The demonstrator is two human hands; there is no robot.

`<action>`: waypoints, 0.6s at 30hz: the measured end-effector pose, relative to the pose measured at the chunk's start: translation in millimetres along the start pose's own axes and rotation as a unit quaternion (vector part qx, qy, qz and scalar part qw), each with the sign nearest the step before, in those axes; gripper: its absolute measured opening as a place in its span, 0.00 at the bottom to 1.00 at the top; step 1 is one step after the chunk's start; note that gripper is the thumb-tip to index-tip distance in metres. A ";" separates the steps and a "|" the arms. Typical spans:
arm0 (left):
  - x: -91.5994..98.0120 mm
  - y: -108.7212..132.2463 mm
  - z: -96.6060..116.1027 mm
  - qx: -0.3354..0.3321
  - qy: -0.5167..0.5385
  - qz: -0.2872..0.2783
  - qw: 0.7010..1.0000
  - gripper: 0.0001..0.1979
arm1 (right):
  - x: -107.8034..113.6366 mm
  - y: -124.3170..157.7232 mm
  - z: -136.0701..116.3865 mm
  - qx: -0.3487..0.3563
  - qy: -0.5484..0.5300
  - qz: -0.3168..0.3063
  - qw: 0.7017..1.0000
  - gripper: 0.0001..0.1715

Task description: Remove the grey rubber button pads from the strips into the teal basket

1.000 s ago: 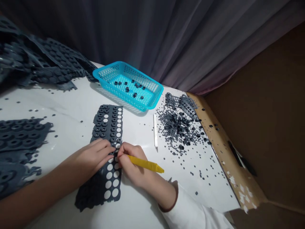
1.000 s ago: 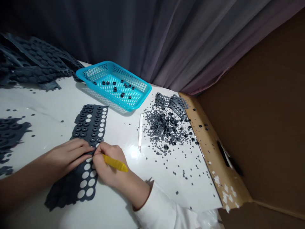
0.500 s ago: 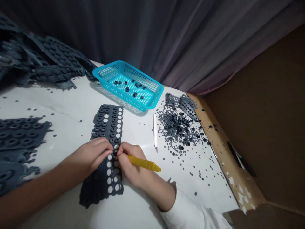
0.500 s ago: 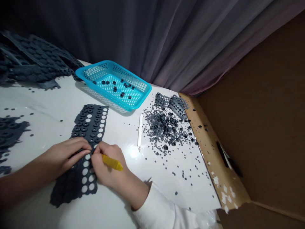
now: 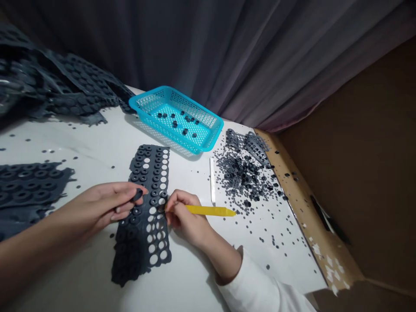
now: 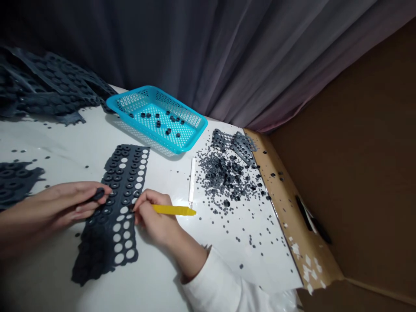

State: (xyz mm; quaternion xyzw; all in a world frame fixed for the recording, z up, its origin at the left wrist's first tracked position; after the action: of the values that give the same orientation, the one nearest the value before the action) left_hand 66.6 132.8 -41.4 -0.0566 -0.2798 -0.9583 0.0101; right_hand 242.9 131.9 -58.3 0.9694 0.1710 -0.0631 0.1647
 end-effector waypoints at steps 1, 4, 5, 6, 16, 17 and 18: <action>-3.6 2.4 -2.4 0.021 0.038 -0.021 0.999 0.18 | 0.2 -0.2 -1.7 0.002 0.000 0.002 1.000 0.05; -12.3 7.5 1.0 0.019 0.084 -0.081 0.993 0.13 | 5.0 0.5 -8.2 0.030 -0.011 0.023 0.999 0.06; -13.2 7.6 2.6 0.007 0.082 -0.091 0.992 0.13 | 7.6 1.2 -10.4 0.045 -0.016 0.034 0.998 0.06; -13.4 6.9 3.2 -0.006 0.076 -0.098 0.992 0.12 | 10.2 2.1 -12.3 0.060 -0.019 0.044 0.997 0.06; -12.8 -3.4 -10.7 -0.014 0.080 -0.130 0.988 0.11 | 6.1 1.6 -6.7 0.092 0.047 0.029 0.994 0.05; -13.2 -4.1 -9.7 -0.008 0.114 -0.130 0.985 0.10 | 5.9 1.1 -6.8 0.093 0.059 0.033 0.993 0.05; -14.1 -4.8 -8.1 -0.003 0.149 -0.134 0.980 0.11 | 6.8 0.7 -7.1 0.094 0.071 0.043 0.992 0.04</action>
State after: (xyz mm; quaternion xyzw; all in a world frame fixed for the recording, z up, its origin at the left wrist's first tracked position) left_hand 79.6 132.3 -52.4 0.1252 -0.2773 -0.9495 -0.0769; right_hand 250.0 135.7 -52.7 0.9890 0.1340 -0.0029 0.0629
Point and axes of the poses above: each hand's wrist, its own y-axis away from the middle knuckle, its own x-axis out of the back of the hand, z = x × y, the point moved 8 cm from there along -y, towards the middle knuckle, and after that the axes turned 1 degree about x, right-handed, at the moved point
